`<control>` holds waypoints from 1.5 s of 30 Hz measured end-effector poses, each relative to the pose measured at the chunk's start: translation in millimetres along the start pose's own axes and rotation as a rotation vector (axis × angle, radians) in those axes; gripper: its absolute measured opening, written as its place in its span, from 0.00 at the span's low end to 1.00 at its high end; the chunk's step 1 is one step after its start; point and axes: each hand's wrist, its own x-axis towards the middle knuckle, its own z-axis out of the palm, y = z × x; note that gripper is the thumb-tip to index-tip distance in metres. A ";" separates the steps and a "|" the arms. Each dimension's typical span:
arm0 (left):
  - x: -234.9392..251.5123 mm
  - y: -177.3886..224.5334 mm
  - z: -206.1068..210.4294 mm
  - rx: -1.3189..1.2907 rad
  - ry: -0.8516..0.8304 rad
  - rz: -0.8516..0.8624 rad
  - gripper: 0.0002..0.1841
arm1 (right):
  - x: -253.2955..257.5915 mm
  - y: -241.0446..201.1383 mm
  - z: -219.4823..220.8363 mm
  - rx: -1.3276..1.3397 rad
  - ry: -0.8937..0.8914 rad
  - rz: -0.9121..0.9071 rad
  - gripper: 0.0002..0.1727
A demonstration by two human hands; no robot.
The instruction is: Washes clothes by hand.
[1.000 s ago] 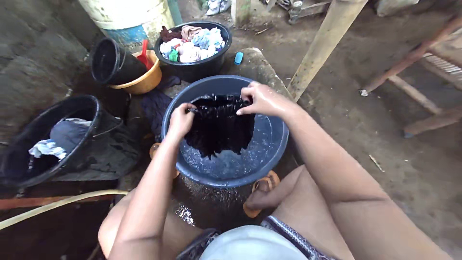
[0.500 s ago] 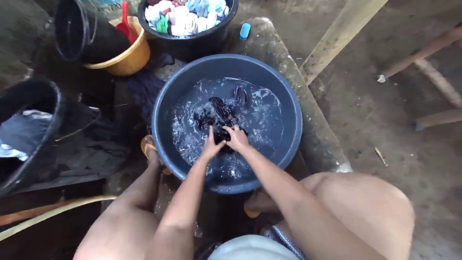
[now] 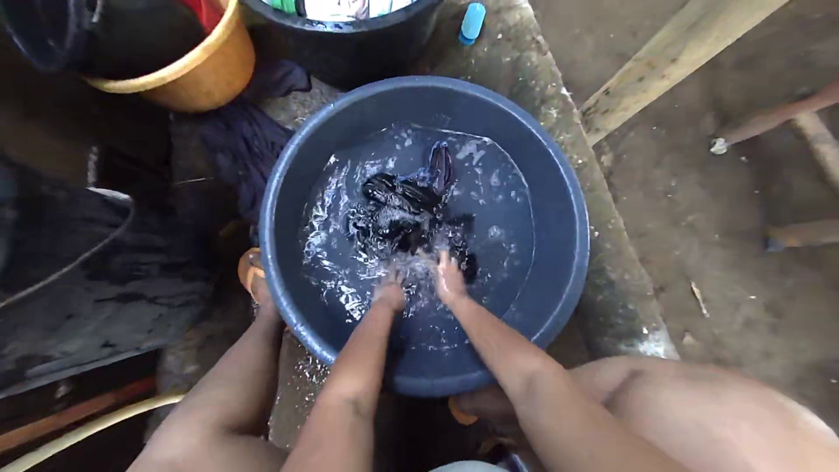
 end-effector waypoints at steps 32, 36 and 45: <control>-205.6 88.1 -92.6 -2.599 0.549 0.516 0.47 | -247.2 -19.0 -156.7 1.482 0.122 -0.932 0.24; -187.2 70.4 -99.2 -2.577 0.544 0.639 0.51 | -214.8 -16.1 -128.3 2.034 0.083 -0.490 0.30; -130.1 61.1 -56.4 -2.384 0.246 0.518 0.35 | -69.8 -2.2 -120.3 0.929 0.040 0.167 0.32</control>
